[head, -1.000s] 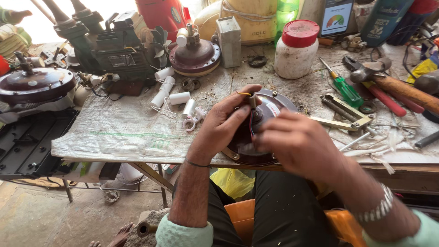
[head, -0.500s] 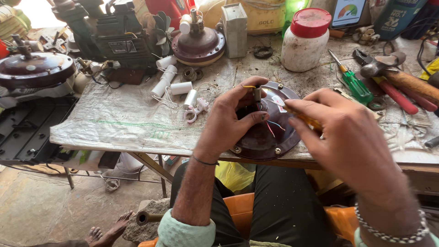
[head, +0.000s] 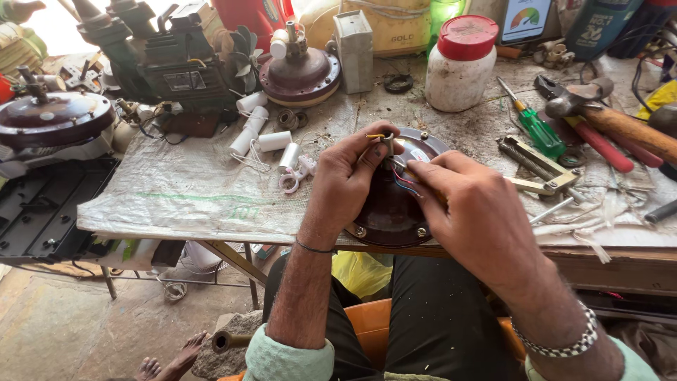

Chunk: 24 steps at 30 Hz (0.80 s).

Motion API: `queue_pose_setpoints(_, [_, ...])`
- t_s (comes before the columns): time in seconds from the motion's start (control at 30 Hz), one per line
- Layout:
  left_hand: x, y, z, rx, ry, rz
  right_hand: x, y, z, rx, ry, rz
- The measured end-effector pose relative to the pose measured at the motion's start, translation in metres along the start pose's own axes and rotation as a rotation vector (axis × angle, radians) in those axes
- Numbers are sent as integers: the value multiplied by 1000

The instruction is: The person uses a yellow-handled screwdriver to tighten screws on a maroon circular electrical component, then switches to a green-handled screwdriver to continue tightening. The person rotates the component to access different screws and later adjusts wires at the central terminal.

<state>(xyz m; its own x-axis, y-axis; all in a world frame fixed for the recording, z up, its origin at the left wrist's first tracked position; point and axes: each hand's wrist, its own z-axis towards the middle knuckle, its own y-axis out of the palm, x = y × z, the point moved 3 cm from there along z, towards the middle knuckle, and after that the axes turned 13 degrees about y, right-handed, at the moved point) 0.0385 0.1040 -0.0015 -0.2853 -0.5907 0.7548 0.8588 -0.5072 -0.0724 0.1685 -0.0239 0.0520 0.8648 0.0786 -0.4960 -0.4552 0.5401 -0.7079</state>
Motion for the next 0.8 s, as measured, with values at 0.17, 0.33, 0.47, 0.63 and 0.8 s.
queue_pose_setpoints(0.17, [4,-3,3,-18,49,-11,-1,4,-1,-6,66,-25])
queue_pose_setpoints(0.33, [11,-6,12,-79,52,25,-3,6,0,30,13,-4])
queue_pose_setpoints(0.47, [13,1,15,-44,74,142,0,5,4,-1,49,51])
queue_pose_setpoints(0.63, [20,2,12,2,106,359,4,8,2,-88,314,75])
queue_pose_setpoints(0.8, [31,-4,14,-114,141,225,2,1,4,-31,40,212])
